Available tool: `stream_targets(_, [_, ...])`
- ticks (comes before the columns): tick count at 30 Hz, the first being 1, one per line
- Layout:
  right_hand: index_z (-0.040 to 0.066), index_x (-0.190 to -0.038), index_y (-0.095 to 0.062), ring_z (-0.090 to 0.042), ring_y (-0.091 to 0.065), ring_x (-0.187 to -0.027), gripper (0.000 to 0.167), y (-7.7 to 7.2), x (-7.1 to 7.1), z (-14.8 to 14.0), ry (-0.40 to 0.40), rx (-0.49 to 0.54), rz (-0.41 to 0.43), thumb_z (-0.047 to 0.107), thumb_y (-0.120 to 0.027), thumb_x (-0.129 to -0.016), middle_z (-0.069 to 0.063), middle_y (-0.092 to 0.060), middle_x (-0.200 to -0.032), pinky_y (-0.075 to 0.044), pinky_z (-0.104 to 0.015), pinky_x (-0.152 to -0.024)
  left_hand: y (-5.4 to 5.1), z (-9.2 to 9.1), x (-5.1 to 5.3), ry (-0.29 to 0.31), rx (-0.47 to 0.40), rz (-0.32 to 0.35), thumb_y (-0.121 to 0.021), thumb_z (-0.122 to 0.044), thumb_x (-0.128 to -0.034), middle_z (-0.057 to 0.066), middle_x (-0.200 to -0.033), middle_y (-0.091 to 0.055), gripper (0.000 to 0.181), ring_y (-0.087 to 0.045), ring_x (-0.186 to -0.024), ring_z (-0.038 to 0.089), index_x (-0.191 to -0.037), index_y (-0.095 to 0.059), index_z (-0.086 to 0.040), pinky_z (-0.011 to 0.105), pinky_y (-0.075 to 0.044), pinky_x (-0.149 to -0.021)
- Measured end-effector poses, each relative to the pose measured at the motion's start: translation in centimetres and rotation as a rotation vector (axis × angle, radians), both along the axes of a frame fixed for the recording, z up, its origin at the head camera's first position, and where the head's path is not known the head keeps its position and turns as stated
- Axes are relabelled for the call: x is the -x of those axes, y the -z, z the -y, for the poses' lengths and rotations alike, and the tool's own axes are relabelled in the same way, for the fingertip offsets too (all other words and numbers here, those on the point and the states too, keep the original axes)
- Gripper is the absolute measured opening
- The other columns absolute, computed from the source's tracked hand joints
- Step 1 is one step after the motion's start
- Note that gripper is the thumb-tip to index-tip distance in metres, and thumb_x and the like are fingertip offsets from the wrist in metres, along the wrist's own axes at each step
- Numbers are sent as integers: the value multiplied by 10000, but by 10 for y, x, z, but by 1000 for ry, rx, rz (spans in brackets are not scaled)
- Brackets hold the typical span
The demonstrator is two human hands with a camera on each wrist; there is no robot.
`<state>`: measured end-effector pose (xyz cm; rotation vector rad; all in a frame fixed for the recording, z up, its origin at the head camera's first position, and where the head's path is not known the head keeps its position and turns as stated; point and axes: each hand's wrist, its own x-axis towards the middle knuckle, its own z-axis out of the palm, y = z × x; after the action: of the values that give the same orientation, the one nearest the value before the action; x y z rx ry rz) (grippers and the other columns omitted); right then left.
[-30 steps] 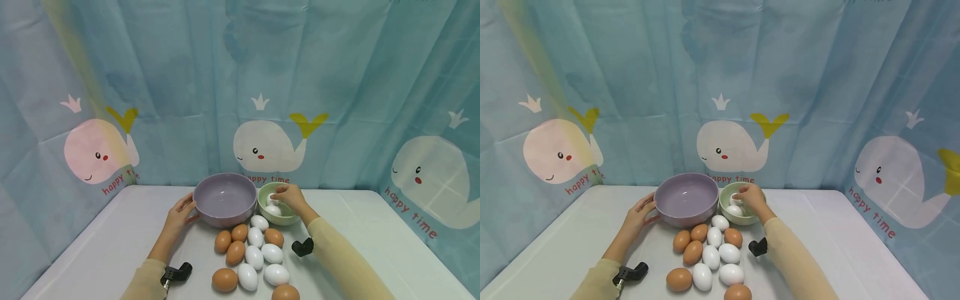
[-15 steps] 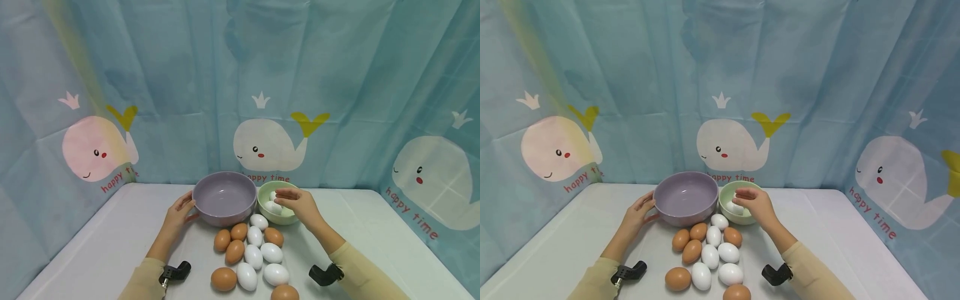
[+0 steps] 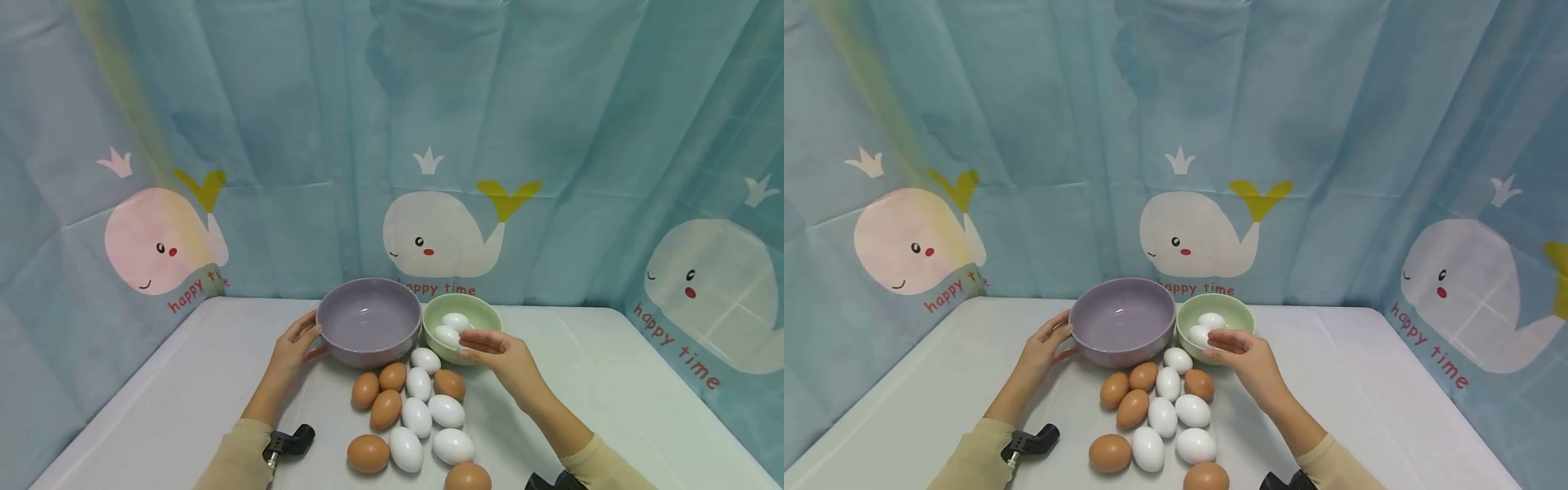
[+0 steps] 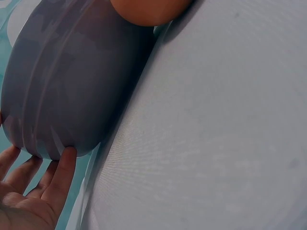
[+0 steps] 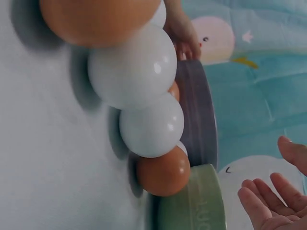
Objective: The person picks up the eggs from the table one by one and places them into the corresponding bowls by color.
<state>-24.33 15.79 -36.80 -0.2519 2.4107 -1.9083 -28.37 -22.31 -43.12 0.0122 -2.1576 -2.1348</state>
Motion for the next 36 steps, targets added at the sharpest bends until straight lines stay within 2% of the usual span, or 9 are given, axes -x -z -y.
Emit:
stream_targets(5, [13,-1288,-638,-99,-675,-1124,492,3,-8,-3,12,-14,24,204,-784,-858,-128,-694,-1266,-520,-144,-946,0,1,1,3,-3,-1,-513,-203,-1049,135,-1622,-312,561,-351,-1476,283,-1553,-306,-71,347,-584,-983])
stream_targets(14, [57,-1277,-661,-169,-654,-1176,470,13,-13,-5,55,-69,54,258,-777,-868,-82,-696,-1273,-516,-373,-1073,4,3,5,-11,9,16,-532,-217,-1041,109,-1611,-345,561,-383,-1461,261,-1548,-329,-95,290,-600,-938])
stream_targets(17, [58,-1272,-664,-202,-650,-1192,487,15,-14,-5,57,-74,56,271,-792,-853,-96,-695,-1274,-500,-409,-1095,3,3,5,-6,3,9,-528,-213,-1043,119,-1614,-335,563,-373,-1466,268,-1550,-321,-84,278,-600,-933])
stream_targets(20, [52,-1264,-669,-227,-650,-1198,501,18,-13,-5,60,-68,58,281,-804,-839,-109,-696,-1268,-507,-412,-1089,3,2,5,-2,0,3,-520,-208,-1046,127,-1617,-326,561,-365,-1468,275,-1551,-315,-79,262,-600,-924])
stream_targets(28, [19,-1251,-664,-227,-664,-1174,461,29,-10,-4,37,-46,90,227,-787,-858,-133,-701,-1249,-563,-319,-1006,2,1,4,-2,4,-7,-510,-185,-1048,145,-1619,-315,550,-345,-1477,302,-1548,-316,-62,246,-606,-898])
stream_targets(36, [24,-1232,-678,-230,-654,-1177,474,38,-8,-2,34,-90,100,255,-804,-837,-123,-706,-1243,-548,-383,-1026,3,2,3,-1,3,6,-514,-206,-1048,132,-1622,-315,561,-349,-1478,288,-1553,-308,-72,292,-596,-946])
